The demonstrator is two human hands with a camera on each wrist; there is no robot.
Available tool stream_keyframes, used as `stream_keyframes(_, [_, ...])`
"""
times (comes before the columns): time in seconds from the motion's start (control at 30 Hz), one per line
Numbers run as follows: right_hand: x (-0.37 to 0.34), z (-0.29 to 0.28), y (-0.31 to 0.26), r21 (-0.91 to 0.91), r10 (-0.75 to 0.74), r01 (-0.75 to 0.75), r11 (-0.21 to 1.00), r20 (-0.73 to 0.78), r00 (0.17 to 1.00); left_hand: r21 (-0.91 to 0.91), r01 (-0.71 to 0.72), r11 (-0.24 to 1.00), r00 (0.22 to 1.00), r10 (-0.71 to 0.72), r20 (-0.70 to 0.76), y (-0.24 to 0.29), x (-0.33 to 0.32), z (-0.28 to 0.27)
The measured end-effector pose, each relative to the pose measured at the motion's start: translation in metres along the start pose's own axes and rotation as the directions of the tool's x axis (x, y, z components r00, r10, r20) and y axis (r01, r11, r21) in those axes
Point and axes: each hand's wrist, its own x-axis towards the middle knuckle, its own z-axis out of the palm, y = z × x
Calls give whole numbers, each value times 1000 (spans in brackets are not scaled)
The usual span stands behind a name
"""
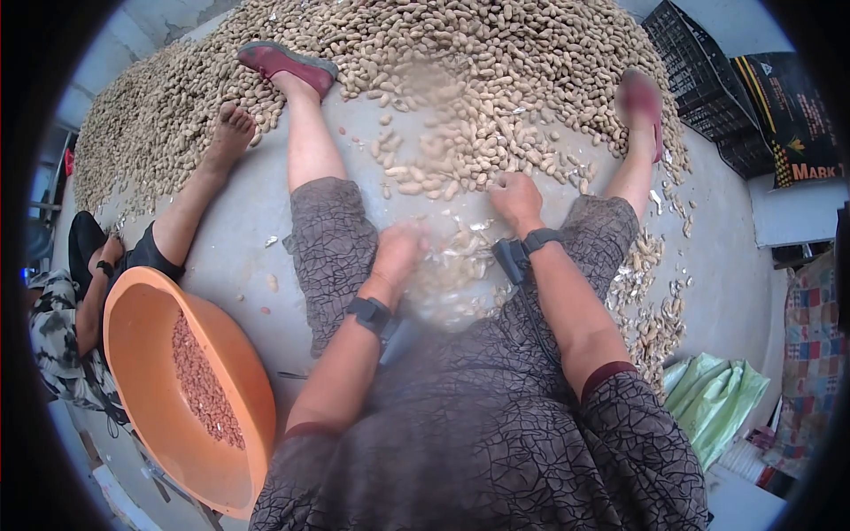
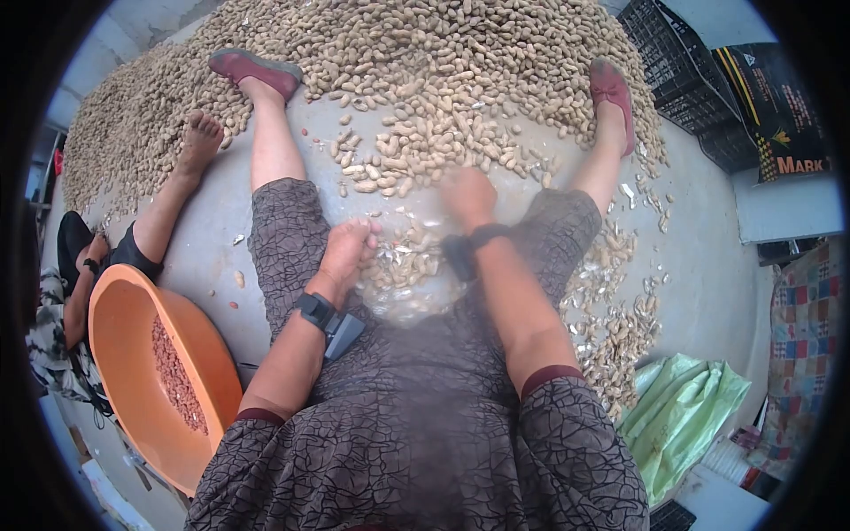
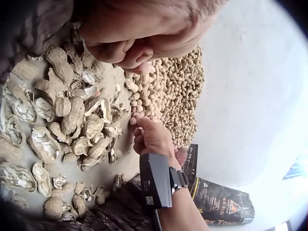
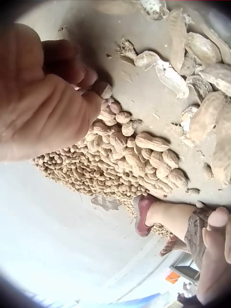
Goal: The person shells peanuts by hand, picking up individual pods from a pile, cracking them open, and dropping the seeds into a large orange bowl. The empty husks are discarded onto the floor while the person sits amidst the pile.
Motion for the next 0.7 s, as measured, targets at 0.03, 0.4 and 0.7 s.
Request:
stream_keyframes(0.03, [-1,-2,-1,2,-1,1,1000,-2,1000,1,-2,1000,1000,2,0,0,0,0])
stream_keyframes(0.4, [-7,19,18,-182,-149,158,970,60,987,27,-8,1000,1000,7,22,2,-3,2])
stream_keyframes(0.7, [-12,-15,15,655,-134,-175,735,394,909,32,-58,998,992,54,117,13,-12,4])
